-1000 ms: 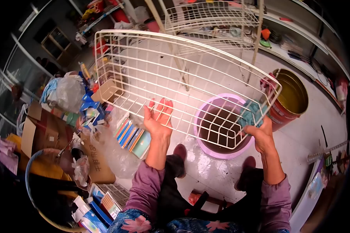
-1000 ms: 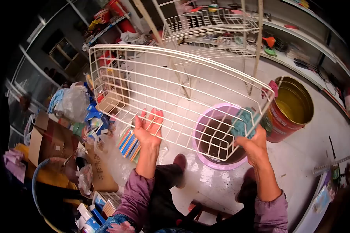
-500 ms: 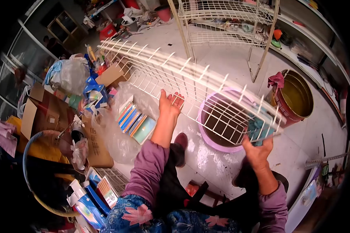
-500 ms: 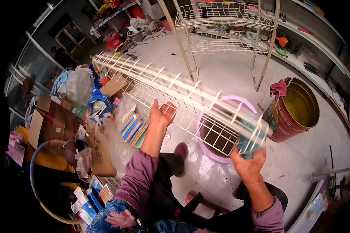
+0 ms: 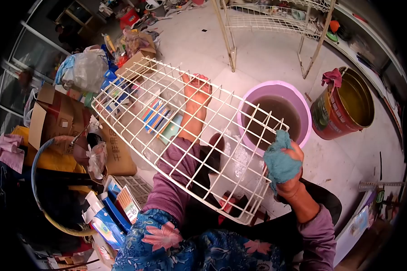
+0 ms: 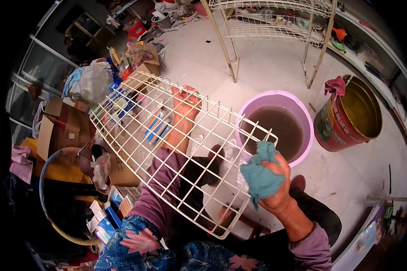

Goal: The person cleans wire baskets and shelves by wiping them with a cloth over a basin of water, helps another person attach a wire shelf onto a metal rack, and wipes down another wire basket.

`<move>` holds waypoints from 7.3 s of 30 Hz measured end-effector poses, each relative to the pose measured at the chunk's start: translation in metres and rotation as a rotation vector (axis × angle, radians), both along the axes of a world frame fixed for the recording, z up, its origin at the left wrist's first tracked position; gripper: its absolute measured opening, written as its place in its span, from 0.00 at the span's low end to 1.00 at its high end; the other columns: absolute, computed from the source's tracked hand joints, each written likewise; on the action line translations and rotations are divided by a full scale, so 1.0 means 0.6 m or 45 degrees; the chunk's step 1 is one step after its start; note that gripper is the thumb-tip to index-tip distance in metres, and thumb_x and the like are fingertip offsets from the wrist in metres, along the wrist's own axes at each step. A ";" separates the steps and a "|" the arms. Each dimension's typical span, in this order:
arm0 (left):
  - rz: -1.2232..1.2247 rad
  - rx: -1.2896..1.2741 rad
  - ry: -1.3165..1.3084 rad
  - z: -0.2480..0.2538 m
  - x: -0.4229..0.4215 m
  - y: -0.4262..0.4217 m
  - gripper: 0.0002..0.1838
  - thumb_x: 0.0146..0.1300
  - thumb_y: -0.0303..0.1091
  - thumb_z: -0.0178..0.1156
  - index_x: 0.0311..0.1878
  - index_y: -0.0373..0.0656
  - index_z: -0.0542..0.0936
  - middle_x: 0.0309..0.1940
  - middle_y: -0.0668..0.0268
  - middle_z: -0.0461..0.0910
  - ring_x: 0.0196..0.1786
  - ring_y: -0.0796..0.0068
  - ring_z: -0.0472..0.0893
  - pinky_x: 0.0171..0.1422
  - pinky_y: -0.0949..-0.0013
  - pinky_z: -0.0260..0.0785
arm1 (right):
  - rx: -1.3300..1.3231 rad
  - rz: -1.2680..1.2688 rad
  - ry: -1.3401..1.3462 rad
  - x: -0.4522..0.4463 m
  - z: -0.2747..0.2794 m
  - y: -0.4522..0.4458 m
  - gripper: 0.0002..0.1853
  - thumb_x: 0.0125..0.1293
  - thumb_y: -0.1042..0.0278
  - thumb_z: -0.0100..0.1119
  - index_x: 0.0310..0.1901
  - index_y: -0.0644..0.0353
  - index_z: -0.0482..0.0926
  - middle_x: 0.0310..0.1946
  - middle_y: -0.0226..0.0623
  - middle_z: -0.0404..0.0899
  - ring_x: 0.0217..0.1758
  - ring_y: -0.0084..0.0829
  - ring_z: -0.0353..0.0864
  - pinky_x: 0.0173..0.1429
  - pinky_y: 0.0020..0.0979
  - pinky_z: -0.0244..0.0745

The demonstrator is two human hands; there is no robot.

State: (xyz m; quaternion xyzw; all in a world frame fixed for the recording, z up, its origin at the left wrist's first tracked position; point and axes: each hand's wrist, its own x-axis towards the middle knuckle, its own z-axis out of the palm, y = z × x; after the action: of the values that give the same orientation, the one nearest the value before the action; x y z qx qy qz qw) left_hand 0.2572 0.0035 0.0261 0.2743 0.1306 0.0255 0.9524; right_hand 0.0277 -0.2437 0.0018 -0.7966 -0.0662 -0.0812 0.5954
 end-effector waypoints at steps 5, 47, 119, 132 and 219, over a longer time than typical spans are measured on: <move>0.009 0.006 -0.051 0.008 -0.004 -0.001 0.22 0.66 0.56 0.51 0.33 0.44 0.69 0.26 0.63 0.71 0.29 0.69 0.74 0.33 0.69 0.67 | -0.275 0.150 -0.397 -0.007 0.006 0.003 0.21 0.54 0.72 0.63 0.51 0.57 0.71 0.50 0.45 0.68 0.47 0.38 0.75 0.49 0.38 0.74; -0.757 -0.114 -0.282 0.021 -0.045 -0.129 0.21 0.63 0.56 0.55 0.35 0.46 0.73 0.22 0.64 0.74 0.27 0.72 0.75 0.30 0.72 0.68 | -0.072 -0.164 -1.164 0.327 0.378 0.175 0.23 0.44 0.87 0.50 0.44 0.61 0.81 0.49 0.47 0.78 0.55 0.41 0.77 0.61 0.30 0.68; -0.833 -0.085 -0.215 0.005 -0.161 -0.118 0.25 0.65 0.60 0.48 0.43 0.44 0.73 0.28 0.60 0.76 0.33 0.68 0.76 0.35 0.69 0.70 | -0.698 1.021 -0.961 0.061 0.255 0.244 0.19 0.41 0.74 0.57 0.40 0.60 0.80 0.54 0.35 0.76 0.64 0.36 0.68 0.68 0.51 0.56; -0.885 -0.070 -0.250 0.008 -0.156 -0.137 0.26 0.66 0.60 0.47 0.44 0.44 0.73 0.29 0.60 0.76 0.34 0.67 0.76 0.36 0.68 0.71 | -0.625 -0.180 -1.029 0.191 0.255 0.095 0.22 0.45 0.69 0.63 0.46 0.57 0.81 0.53 0.41 0.77 0.58 0.50 0.70 0.61 0.48 0.61; -0.449 -0.342 -0.491 0.022 -0.010 0.008 0.26 0.57 0.62 0.58 0.18 0.49 0.74 0.21 0.67 0.76 0.25 0.73 0.74 0.18 0.77 0.62 | 0.746 0.386 0.241 -0.026 0.250 0.153 0.15 0.68 0.61 0.52 0.46 0.65 0.78 0.24 0.28 0.77 0.28 0.22 0.74 0.36 0.24 0.69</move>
State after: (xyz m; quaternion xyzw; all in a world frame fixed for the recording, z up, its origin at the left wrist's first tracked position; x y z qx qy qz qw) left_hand 0.2511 0.0084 0.0393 0.1543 -0.1003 -0.1061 0.9772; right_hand 0.0121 -0.1518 0.1516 -0.5767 -0.1022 0.0671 0.8077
